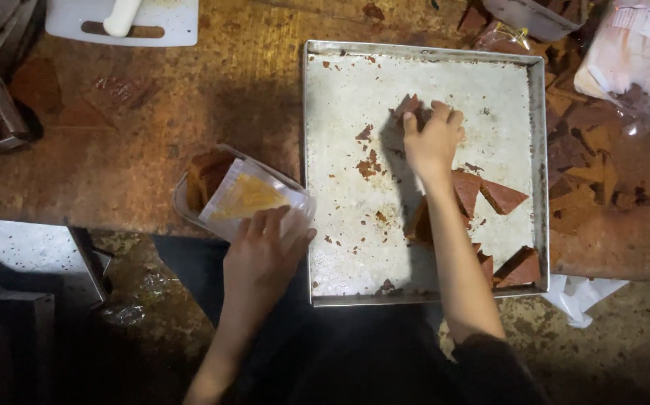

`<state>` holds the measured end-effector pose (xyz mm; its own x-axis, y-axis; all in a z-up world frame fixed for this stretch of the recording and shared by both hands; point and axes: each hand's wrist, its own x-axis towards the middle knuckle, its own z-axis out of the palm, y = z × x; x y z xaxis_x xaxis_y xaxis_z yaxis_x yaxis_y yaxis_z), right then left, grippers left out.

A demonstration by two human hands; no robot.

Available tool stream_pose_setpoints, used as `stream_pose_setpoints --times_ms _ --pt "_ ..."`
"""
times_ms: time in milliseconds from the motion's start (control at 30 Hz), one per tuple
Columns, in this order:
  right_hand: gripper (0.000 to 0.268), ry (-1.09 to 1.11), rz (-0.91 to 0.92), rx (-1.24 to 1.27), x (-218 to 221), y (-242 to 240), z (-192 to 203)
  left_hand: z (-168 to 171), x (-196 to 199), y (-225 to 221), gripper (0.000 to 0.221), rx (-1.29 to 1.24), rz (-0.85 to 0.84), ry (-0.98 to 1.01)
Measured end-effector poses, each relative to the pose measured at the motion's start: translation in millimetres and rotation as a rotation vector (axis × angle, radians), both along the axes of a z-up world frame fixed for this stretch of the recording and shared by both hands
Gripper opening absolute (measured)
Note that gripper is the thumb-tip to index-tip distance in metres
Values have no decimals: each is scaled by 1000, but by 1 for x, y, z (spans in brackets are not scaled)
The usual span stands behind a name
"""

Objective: The person puts rectangular pieces of brown cake from a metal tray into small plastic bags by hand and places the bags into a plastic container.

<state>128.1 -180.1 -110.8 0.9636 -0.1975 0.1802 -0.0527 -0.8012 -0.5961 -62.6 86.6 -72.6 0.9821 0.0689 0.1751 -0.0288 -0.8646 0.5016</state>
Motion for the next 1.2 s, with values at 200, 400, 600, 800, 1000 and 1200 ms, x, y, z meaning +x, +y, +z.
stream_pose_setpoints --times_ms 200,400,600,800,1000,1200 --pt "52 203 19 24 -11 1 3 -23 6 12 44 299 -80 -298" --pt "64 107 110 238 -57 33 47 -12 6 9 48 -117 167 34" --pt "29 148 20 788 -92 -5 23 -5 -3 17 7 -300 -82 -170" --pt "29 -218 -108 605 -153 -37 4 -20 -1 20 47 -31 25 -193" --pt "26 -232 -377 599 -165 -47 -36 -4 0 13 34 -258 208 -131" --pt "30 -186 -232 881 -154 33 45 -11 -5 19 23 -82 172 -320"
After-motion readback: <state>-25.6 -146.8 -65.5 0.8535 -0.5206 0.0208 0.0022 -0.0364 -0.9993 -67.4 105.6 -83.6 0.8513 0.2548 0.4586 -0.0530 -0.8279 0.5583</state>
